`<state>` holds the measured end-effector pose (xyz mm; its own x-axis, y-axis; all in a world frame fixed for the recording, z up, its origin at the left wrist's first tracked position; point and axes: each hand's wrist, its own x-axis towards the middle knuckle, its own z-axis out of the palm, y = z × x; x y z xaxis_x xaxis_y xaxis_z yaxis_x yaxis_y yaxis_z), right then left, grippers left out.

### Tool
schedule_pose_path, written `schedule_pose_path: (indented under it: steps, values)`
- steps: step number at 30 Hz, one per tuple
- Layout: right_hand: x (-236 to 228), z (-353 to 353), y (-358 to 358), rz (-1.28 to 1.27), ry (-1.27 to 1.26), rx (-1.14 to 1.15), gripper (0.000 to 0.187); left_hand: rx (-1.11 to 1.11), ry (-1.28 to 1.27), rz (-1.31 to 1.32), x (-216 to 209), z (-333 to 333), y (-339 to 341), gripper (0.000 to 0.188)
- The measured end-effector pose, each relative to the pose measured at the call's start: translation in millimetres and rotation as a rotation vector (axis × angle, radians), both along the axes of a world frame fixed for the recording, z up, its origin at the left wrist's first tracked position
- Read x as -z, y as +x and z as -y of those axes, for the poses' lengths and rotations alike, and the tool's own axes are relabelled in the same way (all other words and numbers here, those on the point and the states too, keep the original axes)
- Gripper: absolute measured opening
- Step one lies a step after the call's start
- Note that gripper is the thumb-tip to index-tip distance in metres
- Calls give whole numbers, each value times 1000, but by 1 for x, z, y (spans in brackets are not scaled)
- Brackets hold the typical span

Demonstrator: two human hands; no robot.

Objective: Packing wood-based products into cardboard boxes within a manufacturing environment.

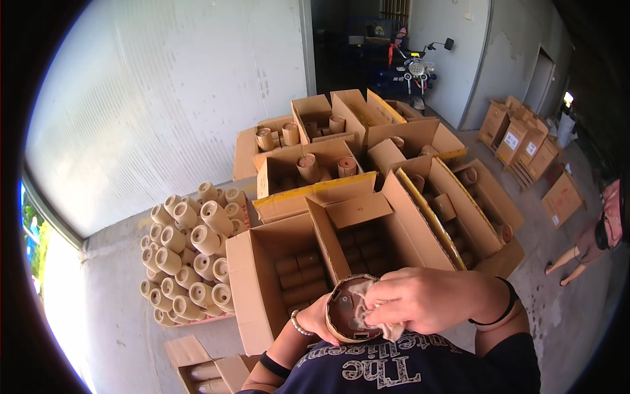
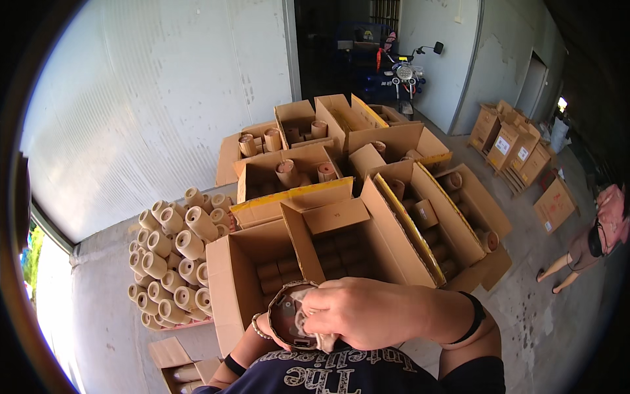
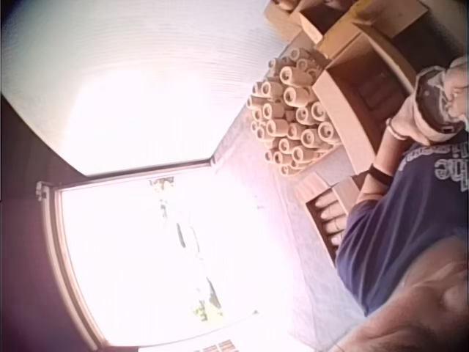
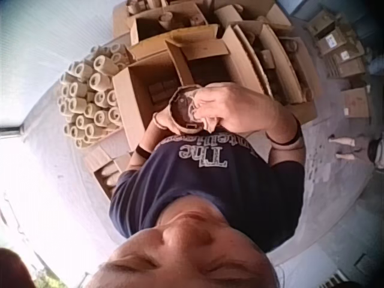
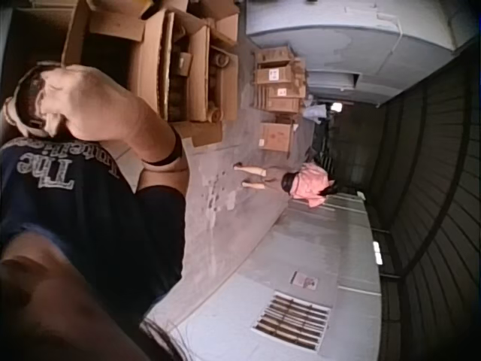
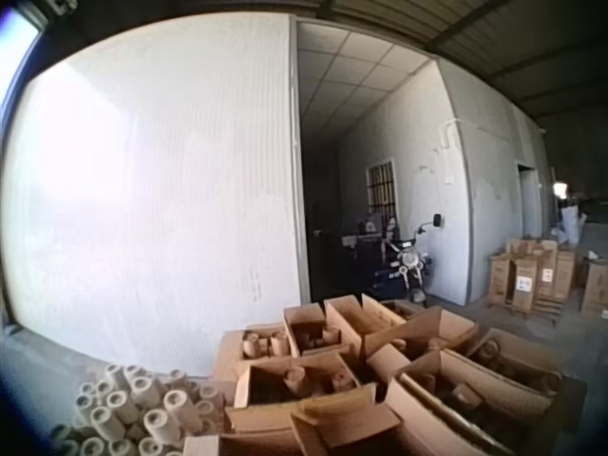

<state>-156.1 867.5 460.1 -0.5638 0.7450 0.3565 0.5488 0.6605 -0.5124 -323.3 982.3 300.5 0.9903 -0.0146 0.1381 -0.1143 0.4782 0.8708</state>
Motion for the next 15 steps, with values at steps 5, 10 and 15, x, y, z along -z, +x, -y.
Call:
schedule_pose_path:
  steps: [5, 10, 15]
  values:
    - [-25, -4, 11, 67, -110, 33, 25, -27, -89, -5, 1, 1, 2, 95]
    - [-1, -16, -4, 192, 43, 180, 17, 16, 20, 16, -1, -5, 8, 91]
    - [-5, -8, 7, 180, -116, 49, 13, 26, -26, 2, 1, -3, 6, 92]
